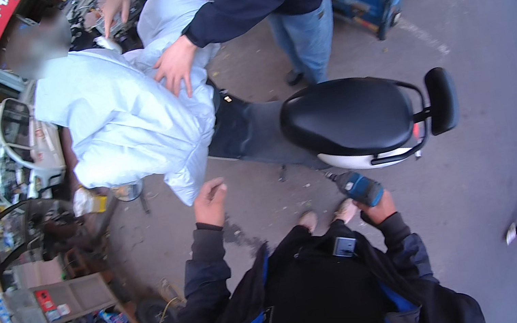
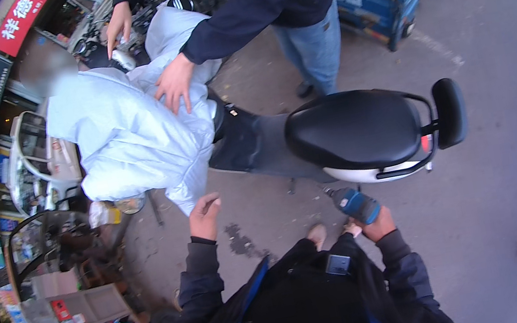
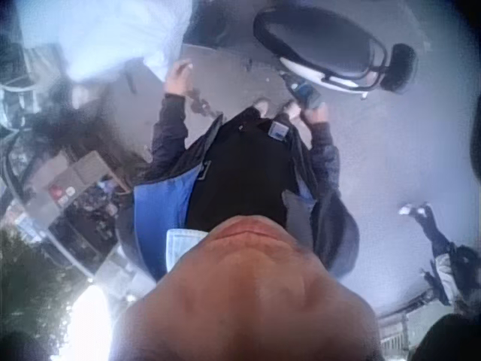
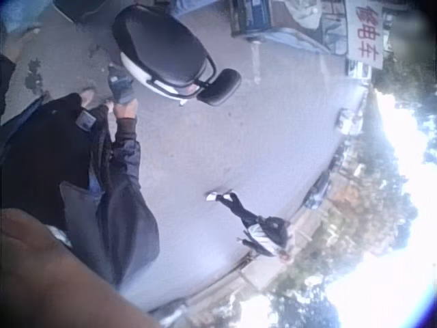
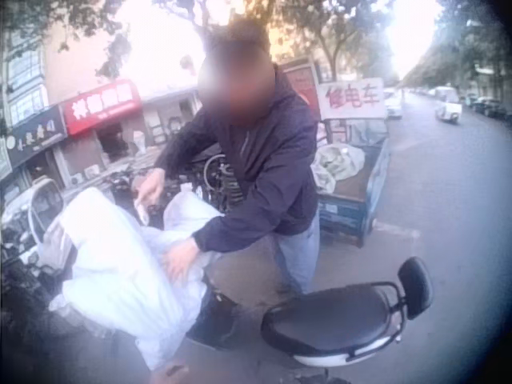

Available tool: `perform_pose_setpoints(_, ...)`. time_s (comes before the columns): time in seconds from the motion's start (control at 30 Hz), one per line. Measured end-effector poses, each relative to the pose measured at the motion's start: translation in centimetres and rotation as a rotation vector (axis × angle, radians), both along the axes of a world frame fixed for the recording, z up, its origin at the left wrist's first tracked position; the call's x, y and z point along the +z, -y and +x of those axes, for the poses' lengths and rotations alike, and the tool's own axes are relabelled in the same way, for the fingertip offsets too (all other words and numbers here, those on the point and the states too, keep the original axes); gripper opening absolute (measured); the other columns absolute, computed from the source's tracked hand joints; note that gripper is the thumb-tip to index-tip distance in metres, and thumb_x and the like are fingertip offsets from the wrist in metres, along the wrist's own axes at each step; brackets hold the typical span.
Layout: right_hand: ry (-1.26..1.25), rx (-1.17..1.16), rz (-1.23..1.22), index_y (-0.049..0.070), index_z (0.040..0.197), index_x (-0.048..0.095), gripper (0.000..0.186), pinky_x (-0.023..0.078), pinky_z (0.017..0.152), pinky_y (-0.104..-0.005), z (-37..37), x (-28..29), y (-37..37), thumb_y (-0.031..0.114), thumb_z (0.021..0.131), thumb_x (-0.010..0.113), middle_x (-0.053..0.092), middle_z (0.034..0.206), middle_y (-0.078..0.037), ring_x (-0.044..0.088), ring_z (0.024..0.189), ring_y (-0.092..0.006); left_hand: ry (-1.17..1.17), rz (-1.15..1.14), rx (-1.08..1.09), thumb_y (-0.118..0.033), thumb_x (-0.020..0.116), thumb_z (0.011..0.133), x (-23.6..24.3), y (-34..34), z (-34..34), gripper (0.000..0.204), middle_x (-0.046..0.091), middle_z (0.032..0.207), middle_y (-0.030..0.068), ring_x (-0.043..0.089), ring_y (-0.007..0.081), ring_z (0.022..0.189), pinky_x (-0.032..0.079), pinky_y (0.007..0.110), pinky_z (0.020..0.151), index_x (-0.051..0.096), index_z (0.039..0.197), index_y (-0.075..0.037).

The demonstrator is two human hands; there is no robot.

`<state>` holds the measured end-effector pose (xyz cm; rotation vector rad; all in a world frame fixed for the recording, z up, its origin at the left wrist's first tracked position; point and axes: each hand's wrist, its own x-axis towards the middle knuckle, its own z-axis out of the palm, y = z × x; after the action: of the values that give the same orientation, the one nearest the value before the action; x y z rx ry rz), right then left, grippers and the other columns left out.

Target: The person removes a light-colored cover from a white scooter, then uses a cordless drill to remove several screws from the scooter's seat and floorboard area. The person also adjusts the scooter's front fairing and retrieves a tool from a nearby cabinet.

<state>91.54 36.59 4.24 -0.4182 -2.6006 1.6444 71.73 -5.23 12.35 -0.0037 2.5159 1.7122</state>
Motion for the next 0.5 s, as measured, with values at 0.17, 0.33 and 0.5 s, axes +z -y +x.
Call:
perform_pose_setpoints(0.17,0.027,0.017,-0.142,0.001,0.114,0.074,0.037,0.058,0.089,-0.0416,-2.9,-0.8,-2.1,0.017,0.082,0.084,0.077,0.107,-0.019,0.075,0.099,-0.0353,-0.037,-0.104,0.061,-0.01,0.071,0.099,6.0,-4.0,0.4,0.028,0.072,0.118,0.0096,0.067,0.0168,0.111,0.053,0.032,0.098,0.069,0.124,0.003)
perform_pose_setpoints(0.33,0.213,0.104,-0.274,0.002,0.12,0.071,0.043,0.056,0.093,-0.0415,-5.3,-1.1,-3.2,0.017,0.082,0.085,0.076,0.112,-0.018,0.073,0.103,-0.0346,-0.414,-0.322,-0.134,-0.008,0.071,0.096,12.0,-7.8,-5.0,0.033,0.067,0.131,0.0156,0.062,0.0266,0.127,0.049,0.037,0.107,0.068,0.128,0.003)
perform_pose_setpoints(0.5,0.111,0.132,-0.146,0.002,0.114,0.073,0.04,0.057,0.087,-0.0426,-7.1,-0.7,-2.8,0.02,0.081,0.086,0.077,0.105,-0.019,0.073,0.097,-0.0389,-0.815,-0.742,-0.245,-0.024,0.078,0.091,13.8,-5.9,-21.1,0.038,0.068,0.13,0.0235,0.062,0.0402,0.126,0.047,0.047,0.11,0.071,0.121,0.0)
